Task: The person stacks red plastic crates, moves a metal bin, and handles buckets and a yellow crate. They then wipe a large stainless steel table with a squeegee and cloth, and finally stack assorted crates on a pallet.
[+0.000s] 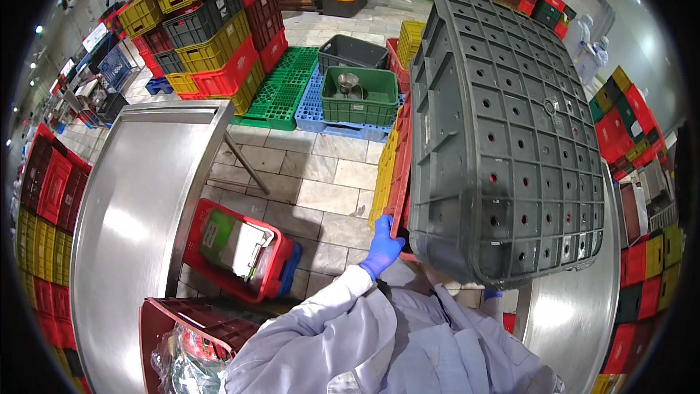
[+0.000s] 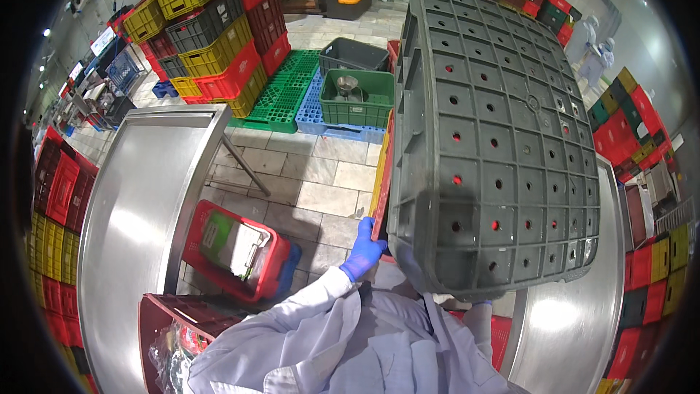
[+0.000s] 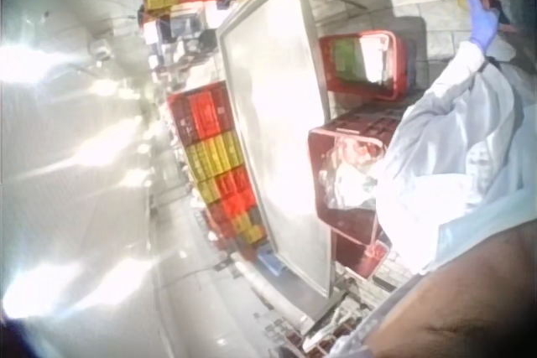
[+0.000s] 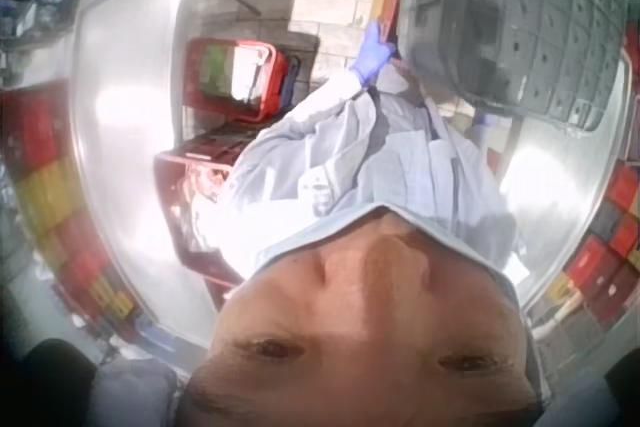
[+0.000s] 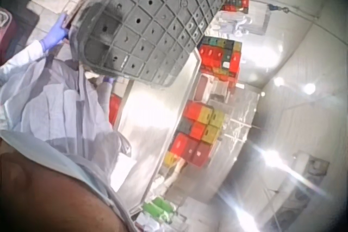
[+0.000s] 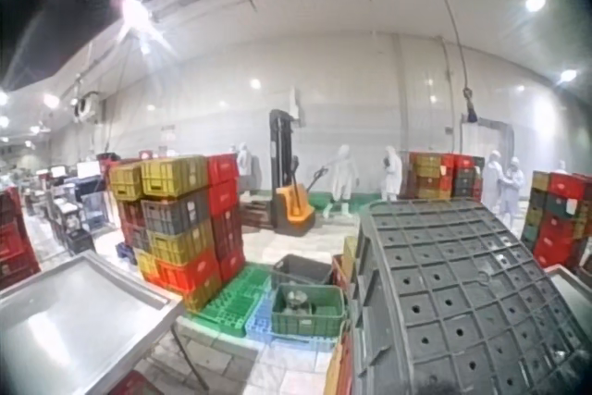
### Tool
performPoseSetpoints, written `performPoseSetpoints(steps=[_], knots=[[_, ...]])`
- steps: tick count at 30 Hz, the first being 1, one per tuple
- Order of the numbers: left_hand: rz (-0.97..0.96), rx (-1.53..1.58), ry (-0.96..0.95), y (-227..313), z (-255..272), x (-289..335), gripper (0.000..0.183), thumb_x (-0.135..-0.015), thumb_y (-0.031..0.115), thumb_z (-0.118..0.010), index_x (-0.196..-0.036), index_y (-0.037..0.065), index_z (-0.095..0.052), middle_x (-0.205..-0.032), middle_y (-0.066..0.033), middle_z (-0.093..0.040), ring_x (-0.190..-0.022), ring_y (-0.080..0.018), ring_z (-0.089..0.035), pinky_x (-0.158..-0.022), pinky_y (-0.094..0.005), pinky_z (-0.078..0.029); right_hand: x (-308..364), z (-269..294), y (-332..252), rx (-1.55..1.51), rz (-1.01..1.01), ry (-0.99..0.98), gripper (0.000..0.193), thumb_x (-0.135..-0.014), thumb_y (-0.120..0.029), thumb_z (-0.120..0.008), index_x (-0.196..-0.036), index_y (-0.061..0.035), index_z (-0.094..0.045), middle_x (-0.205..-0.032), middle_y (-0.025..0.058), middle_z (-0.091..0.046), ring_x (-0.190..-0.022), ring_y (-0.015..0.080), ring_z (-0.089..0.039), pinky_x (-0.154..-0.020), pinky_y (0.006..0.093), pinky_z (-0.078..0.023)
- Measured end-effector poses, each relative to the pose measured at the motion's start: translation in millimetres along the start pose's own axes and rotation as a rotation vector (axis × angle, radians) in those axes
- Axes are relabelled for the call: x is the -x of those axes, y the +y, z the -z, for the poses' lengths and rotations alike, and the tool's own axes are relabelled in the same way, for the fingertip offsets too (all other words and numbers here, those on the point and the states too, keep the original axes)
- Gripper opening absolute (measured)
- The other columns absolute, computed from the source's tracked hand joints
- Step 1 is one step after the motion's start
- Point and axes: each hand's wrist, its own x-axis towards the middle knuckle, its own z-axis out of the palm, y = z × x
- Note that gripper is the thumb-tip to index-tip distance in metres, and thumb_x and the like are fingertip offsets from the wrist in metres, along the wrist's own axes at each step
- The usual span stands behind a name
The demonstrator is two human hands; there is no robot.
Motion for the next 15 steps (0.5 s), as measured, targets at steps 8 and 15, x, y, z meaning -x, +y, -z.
performPoseSetpoints(steps=[8, 15], knots=[[-0.173, -0.111, -0.034, -17.1, -0.7, -10.2, 0.056, -0.065, -0.003, -0.058, -0.117, -0.002, -0.037, -0.107, -0.0174, -0.039, -0.103, -0.0342, -0.044, -0.093, -0.0349, -0.037, 36.8, 18.7, -7.6, -0.013, -0.007, 0.126, 0.045, -0.095, -0.029, -0.042, -0.13, -0.0015, -0.04, -0.131, 0.0126, -0.042, -0.115, 0.0207, -0.045, -0.097, 0.0357, -0.039], [-0.169, -0.218, 0.009, -38.5, -8.3, -48.3, 0.06, -0.066, -0.001, -0.061, -0.12, -0.003, -0.034, -0.111, -0.0191, -0.038, -0.109, -0.0364, -0.043, -0.095, -0.0358, -0.036, 27.9, 1.4, -3.4, -0.028, 0.027, 0.15, 0.045, -0.094, -0.028, -0.042, -0.13, -0.0017, -0.04, -0.131, 0.013, -0.042, -0.115, 0.0207, -0.045, -0.097, 0.0357, -0.039]])
